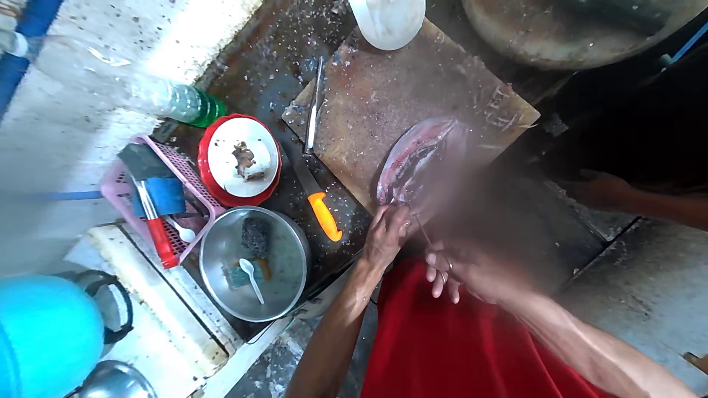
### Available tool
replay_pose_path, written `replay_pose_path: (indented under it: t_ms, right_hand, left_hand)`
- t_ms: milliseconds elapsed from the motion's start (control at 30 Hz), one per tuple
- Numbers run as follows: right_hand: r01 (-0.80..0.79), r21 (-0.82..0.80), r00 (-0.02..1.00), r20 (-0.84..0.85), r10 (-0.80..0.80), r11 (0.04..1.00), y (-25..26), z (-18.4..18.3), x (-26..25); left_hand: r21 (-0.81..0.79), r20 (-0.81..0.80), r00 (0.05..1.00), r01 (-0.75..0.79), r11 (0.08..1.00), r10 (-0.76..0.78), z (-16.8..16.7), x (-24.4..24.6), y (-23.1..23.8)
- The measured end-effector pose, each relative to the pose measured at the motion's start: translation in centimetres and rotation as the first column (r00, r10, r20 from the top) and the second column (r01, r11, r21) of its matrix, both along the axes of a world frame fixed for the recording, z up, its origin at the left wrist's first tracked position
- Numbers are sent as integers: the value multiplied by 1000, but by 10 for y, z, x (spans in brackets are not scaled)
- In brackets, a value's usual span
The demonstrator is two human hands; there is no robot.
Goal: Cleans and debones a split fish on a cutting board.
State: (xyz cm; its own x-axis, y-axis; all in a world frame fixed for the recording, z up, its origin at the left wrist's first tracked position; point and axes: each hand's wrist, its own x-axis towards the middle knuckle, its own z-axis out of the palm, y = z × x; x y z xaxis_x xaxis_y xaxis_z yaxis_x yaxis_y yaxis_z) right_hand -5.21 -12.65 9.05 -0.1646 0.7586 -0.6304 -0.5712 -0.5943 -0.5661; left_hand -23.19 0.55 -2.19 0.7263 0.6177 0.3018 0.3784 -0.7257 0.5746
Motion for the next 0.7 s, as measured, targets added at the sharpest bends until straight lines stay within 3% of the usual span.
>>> replay_pose_path:
  t_ms: [67, 133, 167, 267, 433, 533, 700]
  right_hand:
    - [15, 109, 978, 204, -37, 994, 1, 12, 11]
    - [36, 264, 843, 511, -172, 964, 7, 5, 26]
    - [85, 315, 766, 585, -264, 945, 12, -8, 35]
    - [423, 131, 822, 360, -440, 897, 25, -39, 44]
    - [230, 54, 972, -61, -227, 972, 5, -10, 15]
    - [244, -132, 917, -291, -273, 961, 1, -10, 4]
    - [253, -272, 835, -424, -352, 928, 5, -17, 2]
  left_hand:
    - [14, -19, 1000, 13, 1000, -13, 2, 1, 1]
    - [32, -60, 998, 31, 999, -29, 4, 2, 2]
    - [37, -77, 996, 40, 999, -37, 4, 2, 3]
    - [6, -97, 994, 42, 999, -41, 4, 1, -3]
    - [-49, -93, 996, 10, 999, -15, 8, 4, -2]
    - [-50, -82, 997, 0, 999, -4, 9, 3, -2]
    - [-42, -64, 998, 7, 999, -10, 7, 3, -2]
